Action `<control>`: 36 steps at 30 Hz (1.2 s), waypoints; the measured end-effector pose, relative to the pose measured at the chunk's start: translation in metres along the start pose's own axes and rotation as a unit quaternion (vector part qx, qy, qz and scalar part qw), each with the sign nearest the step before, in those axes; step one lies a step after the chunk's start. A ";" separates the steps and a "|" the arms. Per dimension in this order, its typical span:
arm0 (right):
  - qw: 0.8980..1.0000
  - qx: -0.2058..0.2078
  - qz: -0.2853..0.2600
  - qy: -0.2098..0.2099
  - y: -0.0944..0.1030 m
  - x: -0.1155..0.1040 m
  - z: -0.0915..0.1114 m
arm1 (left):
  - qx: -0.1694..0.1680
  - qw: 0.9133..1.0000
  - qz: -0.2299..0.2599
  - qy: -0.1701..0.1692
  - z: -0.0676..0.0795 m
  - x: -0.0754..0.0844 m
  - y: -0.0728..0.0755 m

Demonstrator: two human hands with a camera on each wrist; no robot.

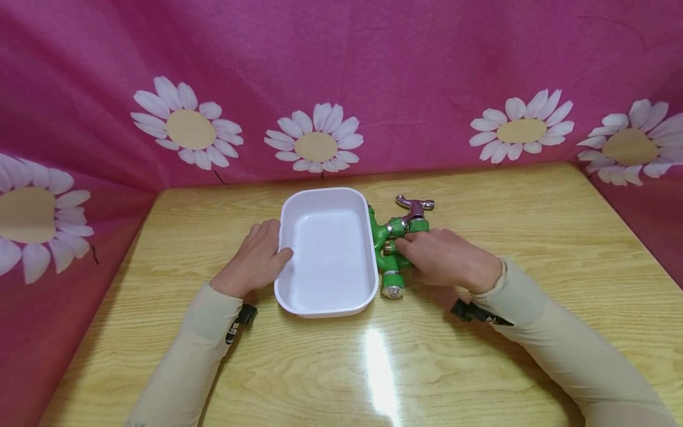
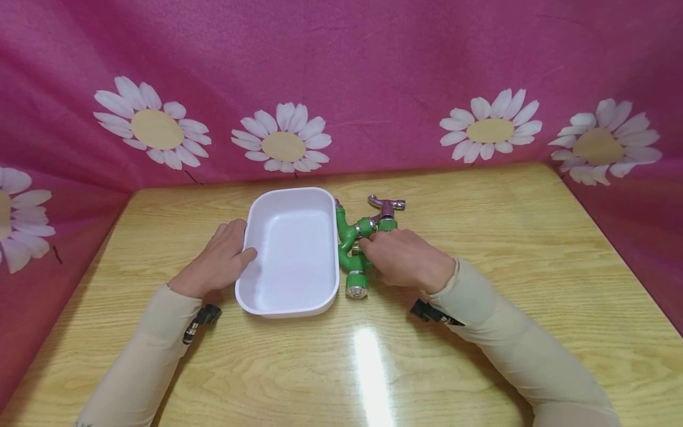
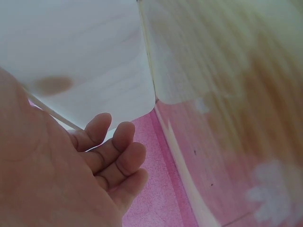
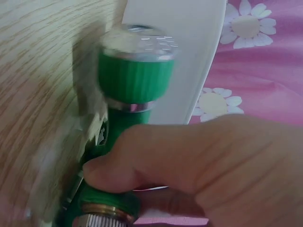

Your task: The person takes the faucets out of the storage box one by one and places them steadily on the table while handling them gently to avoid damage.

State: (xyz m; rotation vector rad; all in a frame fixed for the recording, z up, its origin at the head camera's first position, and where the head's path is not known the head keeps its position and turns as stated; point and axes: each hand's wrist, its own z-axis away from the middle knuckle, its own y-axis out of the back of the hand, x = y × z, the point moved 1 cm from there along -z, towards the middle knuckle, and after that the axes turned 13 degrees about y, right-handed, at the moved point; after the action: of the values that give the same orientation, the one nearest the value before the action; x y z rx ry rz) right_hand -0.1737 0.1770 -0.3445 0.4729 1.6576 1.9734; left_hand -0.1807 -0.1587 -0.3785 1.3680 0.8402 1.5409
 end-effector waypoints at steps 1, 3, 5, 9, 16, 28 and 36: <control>1.000 0.000 0.001 -0.001 0.000 0.000 0.000 | 0.000 1.000 0.000 0.000 0.000 0.000 0.000; 1.000 0.000 0.002 -0.002 0.000 -0.001 0.000 | 0.000 1.000 -0.001 0.001 0.000 0.000 0.000; 1.000 0.002 0.002 0.003 0.000 -0.002 0.001 | -0.001 1.000 -0.001 0.003 0.000 0.000 0.000; 1.000 0.008 0.003 0.012 -0.002 -0.003 0.000 | -0.001 1.000 -0.001 0.005 0.001 0.000 -0.001; 1.000 -0.001 0.012 0.013 -0.004 -0.003 -0.002 | -0.002 1.000 -0.001 0.016 0.000 0.001 0.000; 1.000 -0.011 0.000 0.007 -0.005 -0.004 -0.004 | 0.008 1.000 0.006 0.011 0.000 0.001 0.000; 1.000 -0.013 -0.011 0.004 -0.006 -0.003 -0.004 | 0.005 1.000 0.007 0.010 0.000 0.001 0.000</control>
State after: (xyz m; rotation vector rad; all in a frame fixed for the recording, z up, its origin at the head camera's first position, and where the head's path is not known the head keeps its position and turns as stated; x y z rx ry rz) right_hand -0.1729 0.1728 -0.3513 0.4362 1.6332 1.9802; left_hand -0.1804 -0.1581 -0.3784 1.3701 0.8541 1.5651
